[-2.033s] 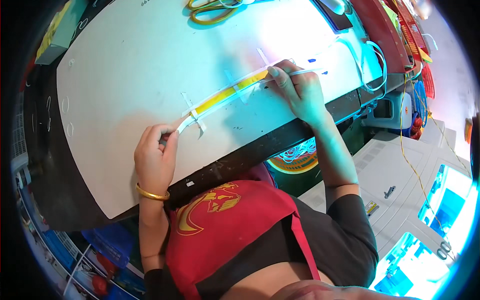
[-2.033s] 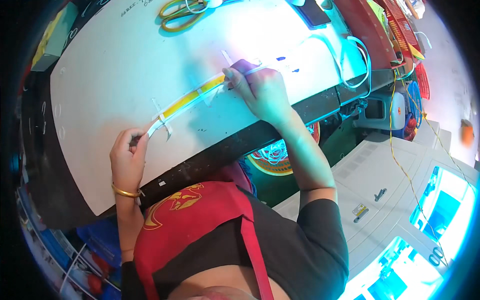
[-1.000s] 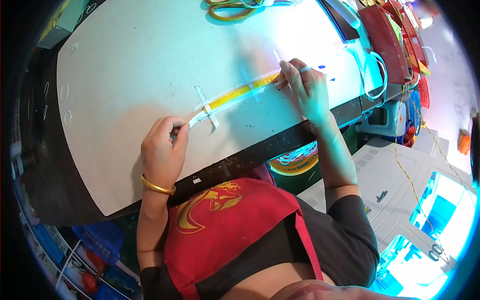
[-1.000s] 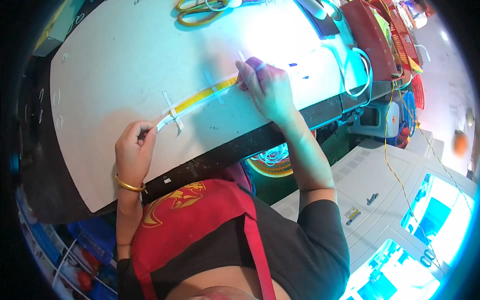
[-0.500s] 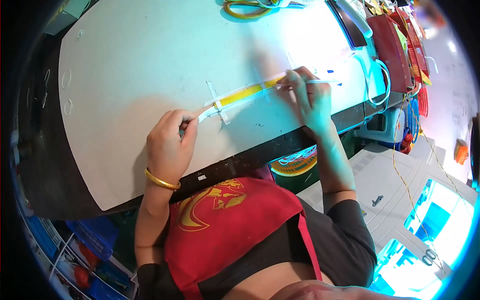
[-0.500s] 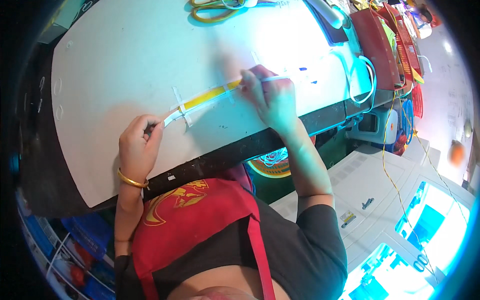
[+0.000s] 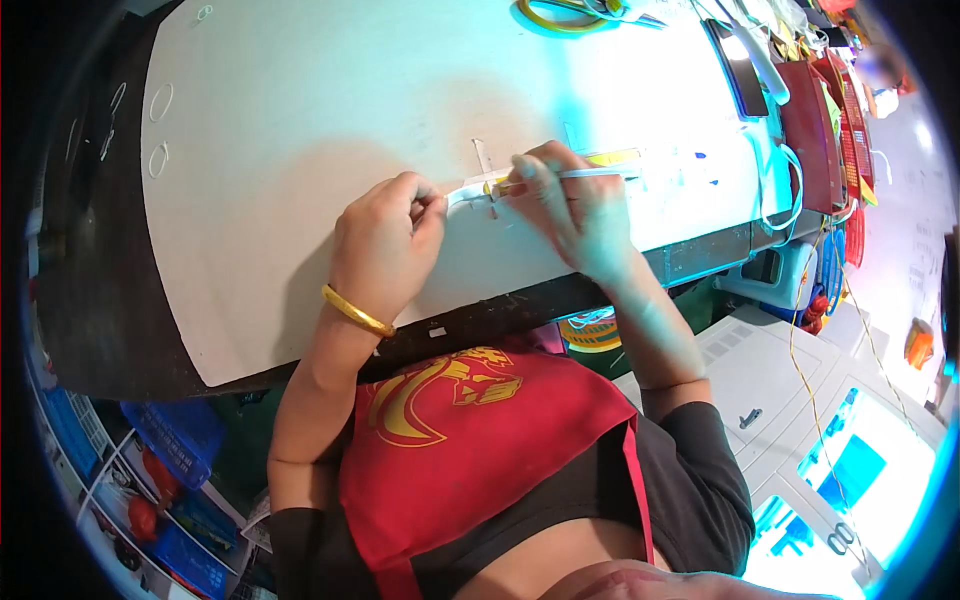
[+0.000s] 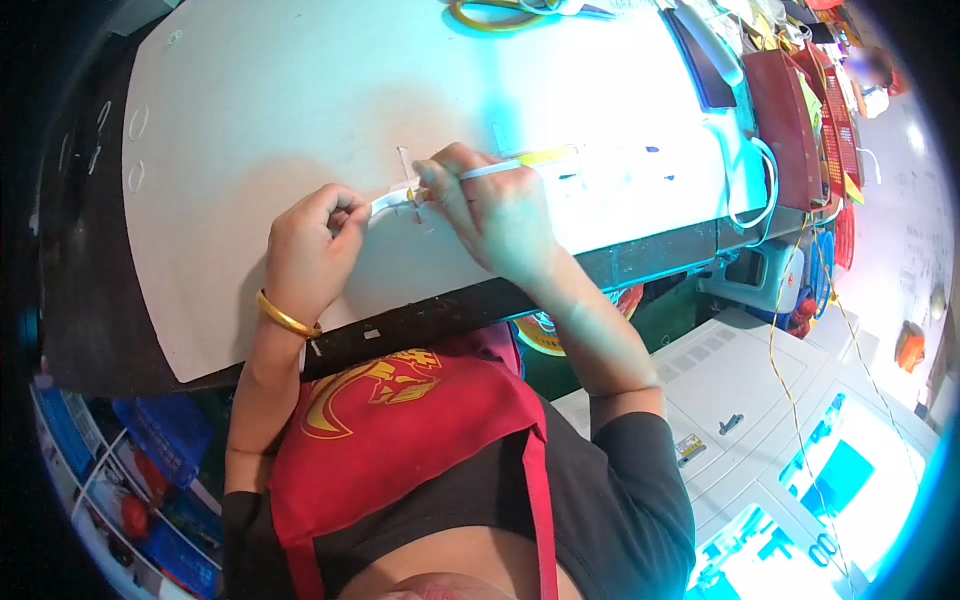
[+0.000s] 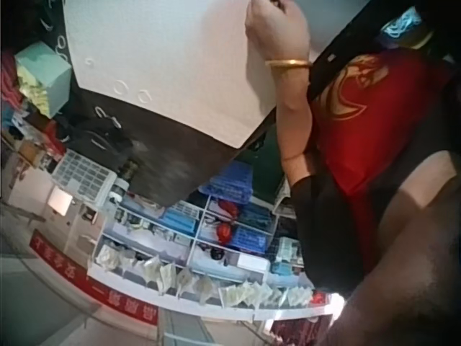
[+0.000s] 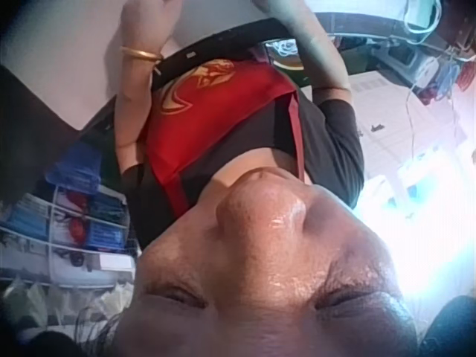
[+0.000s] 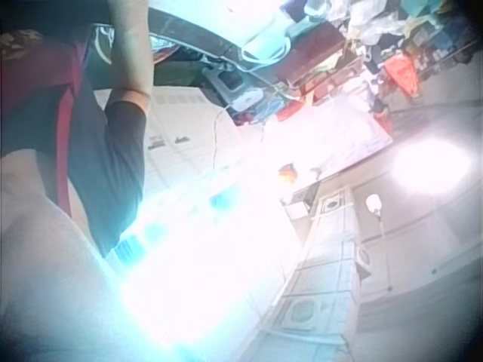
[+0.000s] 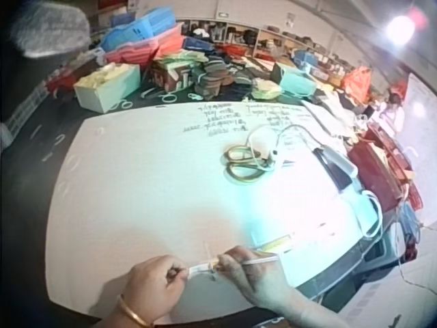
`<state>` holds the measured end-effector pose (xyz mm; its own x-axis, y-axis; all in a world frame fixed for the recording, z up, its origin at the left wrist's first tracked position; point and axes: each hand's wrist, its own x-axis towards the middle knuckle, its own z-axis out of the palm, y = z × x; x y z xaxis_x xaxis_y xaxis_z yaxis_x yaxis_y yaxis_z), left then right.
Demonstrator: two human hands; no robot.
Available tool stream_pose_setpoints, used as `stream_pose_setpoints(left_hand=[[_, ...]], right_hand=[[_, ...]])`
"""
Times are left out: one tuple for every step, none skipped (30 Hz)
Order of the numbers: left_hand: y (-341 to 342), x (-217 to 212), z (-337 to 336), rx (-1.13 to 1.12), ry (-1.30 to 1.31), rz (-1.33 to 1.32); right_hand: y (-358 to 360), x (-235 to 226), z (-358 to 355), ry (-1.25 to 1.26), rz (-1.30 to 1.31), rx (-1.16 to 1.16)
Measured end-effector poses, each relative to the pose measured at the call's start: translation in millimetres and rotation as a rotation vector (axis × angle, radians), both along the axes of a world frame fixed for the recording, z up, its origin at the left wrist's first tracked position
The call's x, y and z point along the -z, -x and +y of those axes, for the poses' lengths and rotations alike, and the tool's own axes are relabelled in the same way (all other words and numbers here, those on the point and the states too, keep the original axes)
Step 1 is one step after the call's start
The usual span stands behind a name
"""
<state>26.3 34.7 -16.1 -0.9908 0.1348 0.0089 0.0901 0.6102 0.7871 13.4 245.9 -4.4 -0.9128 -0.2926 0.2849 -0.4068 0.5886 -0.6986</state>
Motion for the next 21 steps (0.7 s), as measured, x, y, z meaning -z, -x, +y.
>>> stream_pose_setpoints(left_hand=[[-2, 0, 0, 0.001, -0.002, 0.013], [-3, 0, 0, 0.003, -0.006, 0.025], [-3, -1, 0, -0.001, -0.007, 0.023], [-2, -2, 1, 0.008, -0.002, 0.013], [-1, -2, 2, 0.017, 0.001, 0.004], [0, -2, 2, 0.016, -0.002, 0.003], [1, -2, 2, 0.016, -0.016, -0.003], [3, -2, 2, 0.016, -0.030, -0.009], [4, -1, 2, 0.013, -0.029, -0.010], [6, 0, 2, 0.009, -0.033, -0.017], [10, 0, 1, 0.004, -0.036, -0.023], [9, 1, 0, 0.001, -0.031, -0.024], [10, 1, -1, 0.005, -0.020, -0.014], [13, 0, -3, 0.006, -0.005, 0.000], [11, 0, -3, -0.008, 0.016, 0.009], [7, 1, -5, 0.002, 0.027, 0.067], [4, 1, -5, 0.010, 0.045, 0.129], [-4, -5, -1, -0.039, -0.003, 0.001], [-2, 2, 8, -0.030, -0.029, -0.032], [1, 4, 10, -0.019, -0.025, -0.049], [-2, 23, 11, -0.015, -0.002, 0.058]], right_hand=[[-1, 0, -6, 0.001, 0.002, -0.008], [-3, 1, -10, -0.005, -0.002, 0.006], [-3, 2, -12, -0.014, -0.010, 0.023], [-2, 4, -13, -0.016, -0.012, 0.020], [-2, 7, -14, -0.080, 0.086, 0.028], [-1, 8, -14, -0.144, 0.184, 0.037], [-1, 8, -15, -0.147, 0.184, 0.036], [-1, 8, -16, -0.183, 0.207, 0.043], [0, 8, -18, -0.214, 0.230, 0.048], [1, 9, -20, -0.212, 0.230, 0.045], [3, 10, -22, -0.207, 0.245, 0.060], [2, 13, -24, -0.198, 0.257, 0.076], [4, 13, -26, -0.190, 0.258, 0.072], [7, 13, -28, -0.181, 0.271, 0.059], [8, 10, -30, -0.162, 0.288, 0.040], [9, 6, -30, -0.178, 0.267, -0.030], [6, -1, -21, -0.190, 0.256, -0.104], [2, 0, -15, -0.189, 0.147, -0.124], [0, 2, -7, -0.217, 0.163, -0.094], [-1, 31, 2, -0.094, 0.107, -0.052], [-2, 10, -7, -0.215, 0.246, -0.095]])
